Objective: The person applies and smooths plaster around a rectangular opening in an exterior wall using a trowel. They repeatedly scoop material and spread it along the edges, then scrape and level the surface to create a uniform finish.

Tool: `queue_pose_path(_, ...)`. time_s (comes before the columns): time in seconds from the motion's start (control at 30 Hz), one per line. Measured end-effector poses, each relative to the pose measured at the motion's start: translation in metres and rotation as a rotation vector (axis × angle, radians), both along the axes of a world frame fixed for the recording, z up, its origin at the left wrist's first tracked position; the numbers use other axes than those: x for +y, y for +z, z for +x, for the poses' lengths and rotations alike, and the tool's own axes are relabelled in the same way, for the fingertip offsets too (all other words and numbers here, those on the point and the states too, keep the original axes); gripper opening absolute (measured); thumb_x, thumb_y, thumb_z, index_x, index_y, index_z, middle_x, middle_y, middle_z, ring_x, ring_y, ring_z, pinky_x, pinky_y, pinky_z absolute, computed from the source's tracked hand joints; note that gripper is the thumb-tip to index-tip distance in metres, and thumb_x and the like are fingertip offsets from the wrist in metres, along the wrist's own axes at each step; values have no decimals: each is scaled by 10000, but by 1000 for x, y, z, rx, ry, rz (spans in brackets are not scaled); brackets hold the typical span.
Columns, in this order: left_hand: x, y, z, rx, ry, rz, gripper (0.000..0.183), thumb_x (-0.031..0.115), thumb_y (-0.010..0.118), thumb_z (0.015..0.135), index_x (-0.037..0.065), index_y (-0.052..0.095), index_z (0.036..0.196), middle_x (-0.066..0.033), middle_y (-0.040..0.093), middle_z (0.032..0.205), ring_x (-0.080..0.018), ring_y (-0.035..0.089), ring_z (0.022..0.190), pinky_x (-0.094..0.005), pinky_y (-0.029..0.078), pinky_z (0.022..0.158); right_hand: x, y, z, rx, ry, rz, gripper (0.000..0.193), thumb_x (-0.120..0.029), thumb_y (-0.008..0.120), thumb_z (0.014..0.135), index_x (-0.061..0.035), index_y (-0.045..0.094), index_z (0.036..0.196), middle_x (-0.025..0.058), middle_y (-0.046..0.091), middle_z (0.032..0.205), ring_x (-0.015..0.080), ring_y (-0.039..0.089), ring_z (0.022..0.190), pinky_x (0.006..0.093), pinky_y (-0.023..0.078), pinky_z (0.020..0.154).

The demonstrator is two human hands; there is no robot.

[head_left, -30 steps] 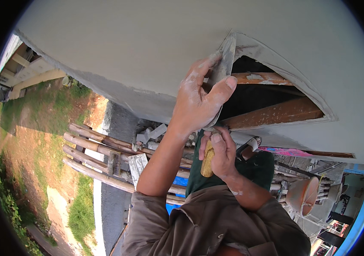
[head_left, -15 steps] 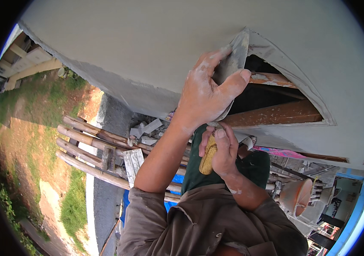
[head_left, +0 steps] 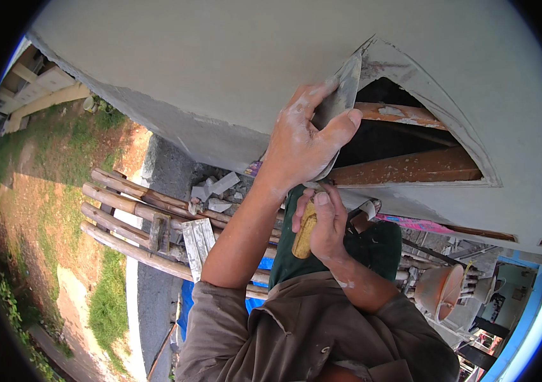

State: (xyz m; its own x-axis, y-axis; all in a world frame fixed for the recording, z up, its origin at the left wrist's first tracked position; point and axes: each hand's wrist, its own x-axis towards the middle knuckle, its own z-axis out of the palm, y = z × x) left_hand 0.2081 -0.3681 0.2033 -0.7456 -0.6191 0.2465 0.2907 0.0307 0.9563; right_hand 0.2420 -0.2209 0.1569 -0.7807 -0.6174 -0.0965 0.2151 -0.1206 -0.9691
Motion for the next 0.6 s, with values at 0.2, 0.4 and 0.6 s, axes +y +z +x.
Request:
queue_pose_path(0.2,2,-22,1,-44,13,7,632,395,694,786,-92,585,1174,-148,609,1077,-191,580,806,-289,468,700,4,-18,1,9,14,66,345,-335,380,1015,-8,474,1072,101,531,733,168,530,517,286,441,490)
queue_pose_path(0.4,7,-51,6,-112,-22,105,557,296,684,828,-108,560,1190,-120,586,1090,-163,571,885,-273,466,748,10,-36,6,-69,6,131,338,-341,388,1013,-17,479,1049,89,534,734,160,530,510,282,440,482)
queue_pose_path(0.6,12,-85,9,-221,-1,142,610,378,673,816,-101,574,1180,-182,610,1124,-208,592,865,-303,474,749,18,-50,11,-168,14,169,321,-303,421,1009,9,497,1030,90,530,718,141,516,512,278,440,482)
